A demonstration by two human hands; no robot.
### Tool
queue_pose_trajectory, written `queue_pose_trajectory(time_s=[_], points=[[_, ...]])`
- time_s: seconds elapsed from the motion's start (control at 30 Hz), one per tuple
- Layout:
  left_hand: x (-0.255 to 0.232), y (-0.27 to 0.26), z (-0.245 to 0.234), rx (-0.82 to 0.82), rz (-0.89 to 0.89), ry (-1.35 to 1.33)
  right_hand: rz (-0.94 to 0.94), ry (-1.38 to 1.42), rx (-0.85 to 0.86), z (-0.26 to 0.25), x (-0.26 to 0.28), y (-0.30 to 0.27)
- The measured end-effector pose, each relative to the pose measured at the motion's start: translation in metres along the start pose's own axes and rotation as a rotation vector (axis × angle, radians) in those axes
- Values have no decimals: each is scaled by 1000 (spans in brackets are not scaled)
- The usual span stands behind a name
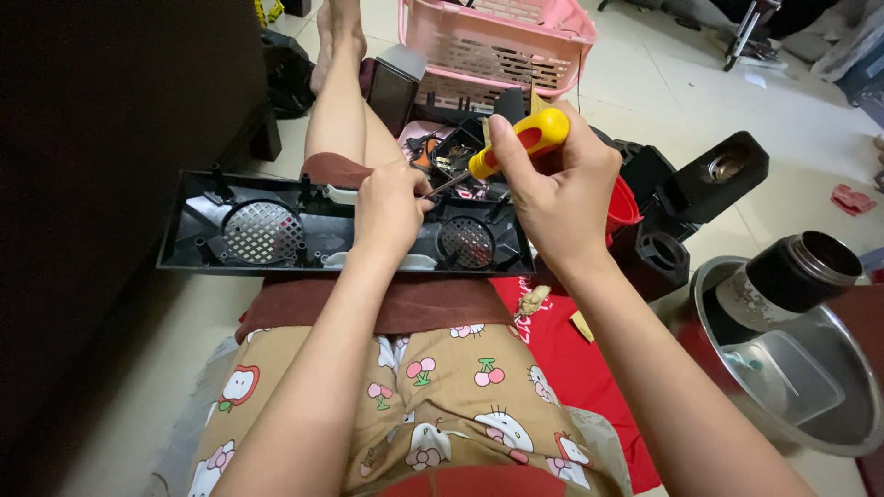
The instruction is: The person uses a screwdriver to tighten screws on a black electronic device with circular grilles, resting on their lap. They then pick up a red container filled with small parts and sort through them with their fingers.
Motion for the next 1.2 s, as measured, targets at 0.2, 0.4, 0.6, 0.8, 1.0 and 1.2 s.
queue_pose_trajectory(time_s=[0.2,0.4,0.6,0.8,1.0,1.2], points=[[-1,-2,0,8,-6,-9,32,-17,30,5,-9,3],[-9,-8,-7,-147,166,-47,-104,-228,125,8,2,33],[-6,-11,-11,-159,194,-97,-209,-221,242,20,12,53],[-5,-22,-16,-279,381,-100,-233,-504,250,14,42,38],[-18,-32,-12,-301,468,12,-37,-780,274,9,58,7],[-13,-26,-7,-293,471,16,16,-592,451,10,70,-7]])
Point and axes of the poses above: each hand's wrist, its own y-axis towards the middle knuckle, its own z-axis out of the palm, x = y × z, the point moved 7 cm from there along y, towards the middle knuckle, and after that the axes turned 14 degrees about -y, right-handed, at the moved point
